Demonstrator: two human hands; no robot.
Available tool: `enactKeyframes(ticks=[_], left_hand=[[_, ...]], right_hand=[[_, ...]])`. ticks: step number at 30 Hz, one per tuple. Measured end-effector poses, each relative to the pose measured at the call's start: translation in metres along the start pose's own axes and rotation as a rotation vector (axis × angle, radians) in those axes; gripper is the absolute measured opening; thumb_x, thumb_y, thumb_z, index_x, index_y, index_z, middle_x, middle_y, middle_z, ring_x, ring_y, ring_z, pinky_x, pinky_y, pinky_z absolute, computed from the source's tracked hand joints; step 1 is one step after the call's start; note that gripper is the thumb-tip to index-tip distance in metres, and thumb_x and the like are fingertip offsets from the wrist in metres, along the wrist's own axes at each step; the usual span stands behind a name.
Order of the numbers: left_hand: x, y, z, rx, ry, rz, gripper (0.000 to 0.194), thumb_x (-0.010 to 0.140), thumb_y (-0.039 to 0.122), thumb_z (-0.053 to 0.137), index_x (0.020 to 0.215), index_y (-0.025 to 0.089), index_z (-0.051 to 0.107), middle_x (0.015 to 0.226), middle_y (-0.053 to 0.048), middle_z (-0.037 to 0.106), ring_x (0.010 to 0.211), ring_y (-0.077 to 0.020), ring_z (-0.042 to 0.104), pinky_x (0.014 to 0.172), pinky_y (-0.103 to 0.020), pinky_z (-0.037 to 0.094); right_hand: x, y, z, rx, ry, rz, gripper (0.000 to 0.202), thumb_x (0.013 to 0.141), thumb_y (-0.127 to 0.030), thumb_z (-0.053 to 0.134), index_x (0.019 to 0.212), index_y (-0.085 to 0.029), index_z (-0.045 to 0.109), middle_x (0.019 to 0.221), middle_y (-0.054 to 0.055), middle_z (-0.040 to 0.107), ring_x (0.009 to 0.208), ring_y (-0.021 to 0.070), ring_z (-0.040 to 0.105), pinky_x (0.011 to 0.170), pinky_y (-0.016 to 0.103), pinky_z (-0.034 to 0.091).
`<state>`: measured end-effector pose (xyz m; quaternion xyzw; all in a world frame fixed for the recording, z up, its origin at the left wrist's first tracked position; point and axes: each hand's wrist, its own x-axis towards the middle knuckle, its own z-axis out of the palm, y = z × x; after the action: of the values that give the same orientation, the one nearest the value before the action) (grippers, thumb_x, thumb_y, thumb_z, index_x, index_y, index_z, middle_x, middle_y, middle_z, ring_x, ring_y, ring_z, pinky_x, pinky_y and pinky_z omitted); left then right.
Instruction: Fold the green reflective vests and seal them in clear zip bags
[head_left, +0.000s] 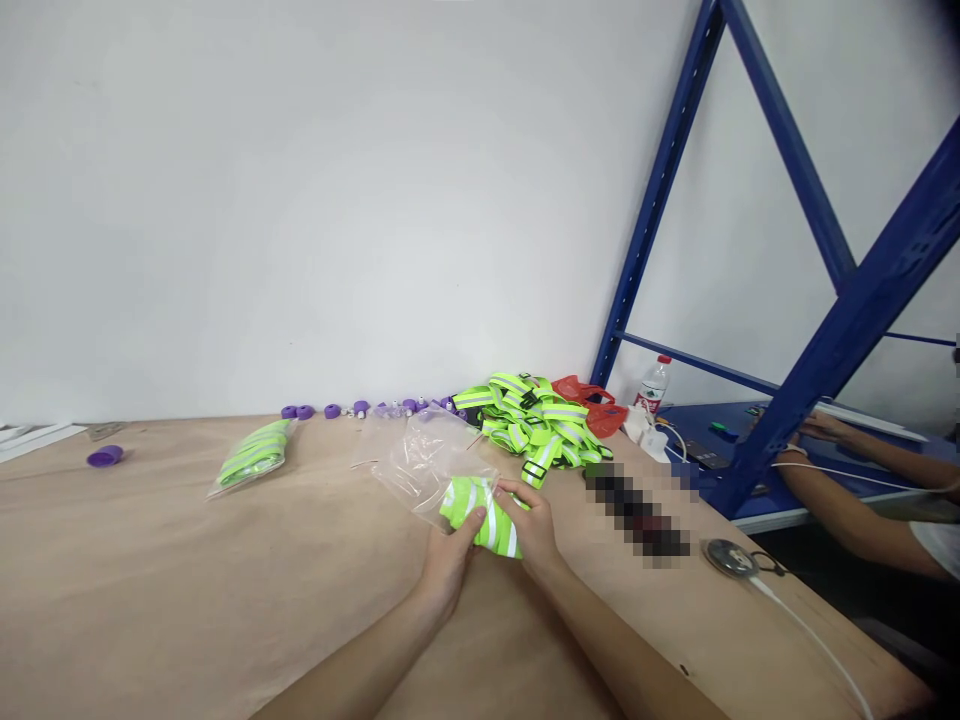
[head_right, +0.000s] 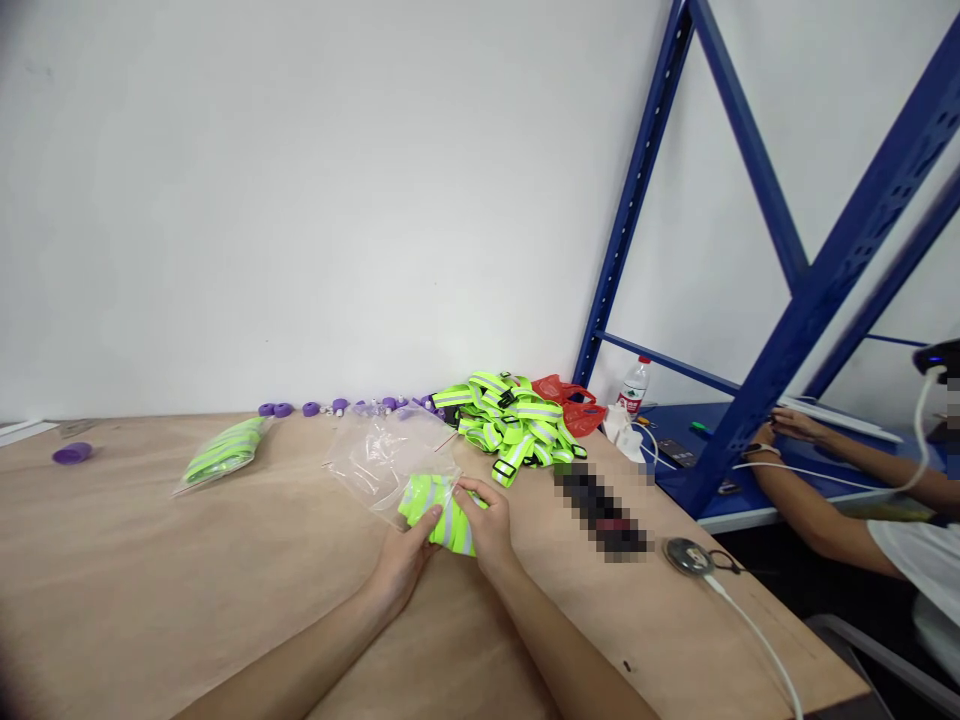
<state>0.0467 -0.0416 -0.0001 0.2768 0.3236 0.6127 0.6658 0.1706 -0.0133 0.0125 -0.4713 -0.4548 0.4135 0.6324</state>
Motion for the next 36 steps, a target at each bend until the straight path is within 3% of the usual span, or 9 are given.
enactKeyframes(ticks=[10, 16, 19, 23, 31, 34, 36], left_hand=[[0.002, -0.009, -0.006, 0.094, -0.04, 0.035, 0.067, 0.062, 0.045, 0.091, 0.118, 0.015, 0.07, 0.123, -0.016, 0.071, 0.117, -0.0343, 0.066, 0.104, -0.045, 0.05], [0.001, -0.017, -0.007, 0.167, -0.05, 0.046, 0.075, 0.058, 0.044, 0.093, 0.123, 0.014, 0.068, 0.121, -0.017, 0.072, 0.117, -0.0358, 0.065, 0.103, -0.045, 0.05], [-0.001, -0.017, -0.006, 0.174, -0.07, 0.014, 0.077, 0.058, 0.041, 0.093, 0.126, 0.016, 0.065, 0.12, -0.017, 0.072, 0.116, -0.0362, 0.066, 0.101, -0.048, 0.052], [-0.004, -0.014, -0.004, 0.193, -0.079, 0.004, 0.077, 0.059, 0.038, 0.093, 0.126, 0.015, 0.065, 0.119, -0.018, 0.072, 0.118, -0.0371, 0.065, 0.101, -0.049, 0.052], [0.001, -0.001, -0.003, 0.211, -0.028, 0.111, 0.067, 0.056, 0.033, 0.093, 0.115, 0.014, 0.071, 0.118, -0.016, 0.073, 0.113, -0.0343, 0.067, 0.1, -0.044, 0.052], [0.009, 0.01, -0.008, 0.269, 0.027, 0.152, 0.059, 0.053, 0.032, 0.093, 0.104, 0.012, 0.074, 0.11, -0.016, 0.076, 0.108, -0.0348, 0.07, 0.099, -0.045, 0.052], [0.015, 0.016, -0.013, 0.309, 0.071, 0.194, 0.055, 0.051, 0.032, 0.093, 0.098, 0.012, 0.075, 0.106, -0.016, 0.077, 0.104, -0.035, 0.071, 0.098, -0.046, 0.052]], right_hand=[[-0.006, 0.009, 0.007, 0.011, 0.135, -0.059, 0.031, 0.066, -0.045, 0.076, 0.082, -0.021, 0.065, 0.085, 0.002, 0.068, 0.087, 0.0235, 0.063, 0.079, 0.033, 0.049], [-0.006, 0.018, 0.008, 0.128, 0.174, 0.035, 0.036, 0.067, -0.048, 0.074, 0.089, -0.023, 0.059, 0.086, 0.0, 0.065, 0.084, 0.0221, 0.063, 0.074, 0.032, 0.05], [-0.006, 0.019, 0.009, 0.247, 0.144, 0.099, 0.039, 0.068, -0.05, 0.073, 0.094, -0.025, 0.059, 0.089, 0.0, 0.065, 0.083, 0.0221, 0.064, 0.072, 0.032, 0.051], [-0.007, 0.015, 0.011, 0.344, 0.093, 0.097, 0.042, 0.066, -0.049, 0.074, 0.098, -0.025, 0.061, 0.108, 0.004, 0.068, 0.101, 0.026, 0.065, 0.085, 0.035, 0.052], [-0.006, 0.011, 0.008, 0.312, -0.018, 0.105, 0.049, 0.068, -0.047, 0.076, 0.111, -0.026, 0.063, 0.12, 0.005, 0.07, 0.117, 0.0293, 0.061, 0.098, 0.039, 0.048], [-0.005, 0.014, 0.007, 0.289, -0.051, 0.136, 0.053, 0.068, -0.05, 0.08, 0.114, -0.027, 0.065, 0.121, 0.004, 0.07, 0.117, 0.0285, 0.062, 0.097, 0.039, 0.049], [-0.007, 0.014, 0.008, 0.296, -0.138, 0.181, 0.053, 0.068, -0.051, 0.082, 0.114, -0.027, 0.067, 0.121, 0.004, 0.071, 0.113, 0.0284, 0.064, 0.093, 0.039, 0.052]])
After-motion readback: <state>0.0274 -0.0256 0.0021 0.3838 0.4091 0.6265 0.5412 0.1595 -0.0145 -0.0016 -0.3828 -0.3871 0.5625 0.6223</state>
